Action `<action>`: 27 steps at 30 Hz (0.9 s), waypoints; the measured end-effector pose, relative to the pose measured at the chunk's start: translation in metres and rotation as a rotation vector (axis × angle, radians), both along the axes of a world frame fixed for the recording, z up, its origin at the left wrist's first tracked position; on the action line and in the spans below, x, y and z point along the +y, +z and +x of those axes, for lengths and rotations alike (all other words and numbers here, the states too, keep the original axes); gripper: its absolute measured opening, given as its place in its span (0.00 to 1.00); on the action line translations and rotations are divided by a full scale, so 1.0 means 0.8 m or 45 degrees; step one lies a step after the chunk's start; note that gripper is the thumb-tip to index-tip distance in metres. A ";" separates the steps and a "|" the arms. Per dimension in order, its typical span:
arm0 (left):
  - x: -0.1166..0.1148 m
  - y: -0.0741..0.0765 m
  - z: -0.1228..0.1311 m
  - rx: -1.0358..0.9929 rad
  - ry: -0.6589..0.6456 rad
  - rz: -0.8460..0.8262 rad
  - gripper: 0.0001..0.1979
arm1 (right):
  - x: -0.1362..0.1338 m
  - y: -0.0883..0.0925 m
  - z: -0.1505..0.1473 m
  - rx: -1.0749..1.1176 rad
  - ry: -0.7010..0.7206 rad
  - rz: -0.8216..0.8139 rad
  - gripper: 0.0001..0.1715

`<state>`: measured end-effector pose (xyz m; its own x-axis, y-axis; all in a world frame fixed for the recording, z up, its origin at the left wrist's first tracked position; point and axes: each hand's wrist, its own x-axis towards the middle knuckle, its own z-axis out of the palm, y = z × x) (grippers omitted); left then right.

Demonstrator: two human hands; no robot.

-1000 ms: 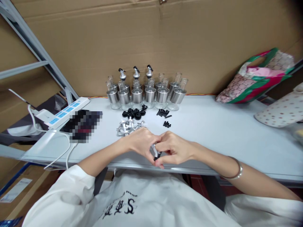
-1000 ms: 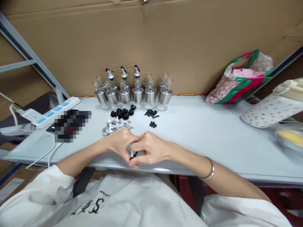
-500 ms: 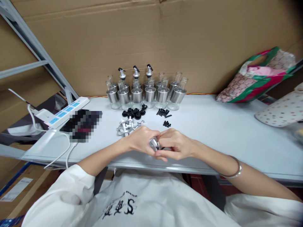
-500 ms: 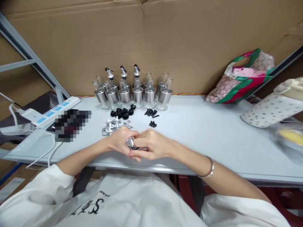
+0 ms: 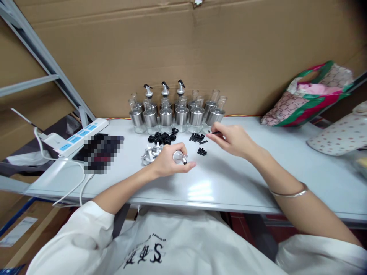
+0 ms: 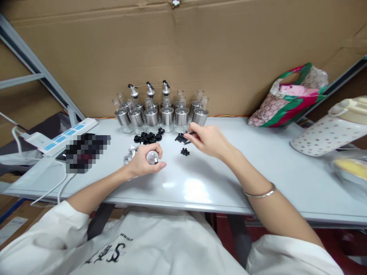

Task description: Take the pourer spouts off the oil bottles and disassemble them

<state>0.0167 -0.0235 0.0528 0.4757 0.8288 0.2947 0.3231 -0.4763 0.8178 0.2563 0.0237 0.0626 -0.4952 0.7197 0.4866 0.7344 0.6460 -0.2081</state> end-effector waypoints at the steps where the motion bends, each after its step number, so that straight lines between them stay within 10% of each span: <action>1: 0.000 0.000 0.001 -0.060 0.018 -0.024 0.16 | 0.009 -0.004 0.005 -0.067 -0.087 -0.045 0.13; 12: 0.013 -0.015 0.000 -0.686 -0.094 -0.483 0.16 | 0.054 -0.058 0.001 -0.405 -0.171 -0.288 0.12; 27: 0.016 0.003 0.001 -0.935 -0.054 -0.714 0.22 | 0.037 -0.031 0.012 -0.386 -0.100 -0.344 0.11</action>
<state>0.0173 -0.0106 0.0554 0.3615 0.9275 0.0950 -0.3762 0.0519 0.9251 0.2663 0.0534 0.0382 -0.5253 0.8431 0.1153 0.8336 0.5370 -0.1293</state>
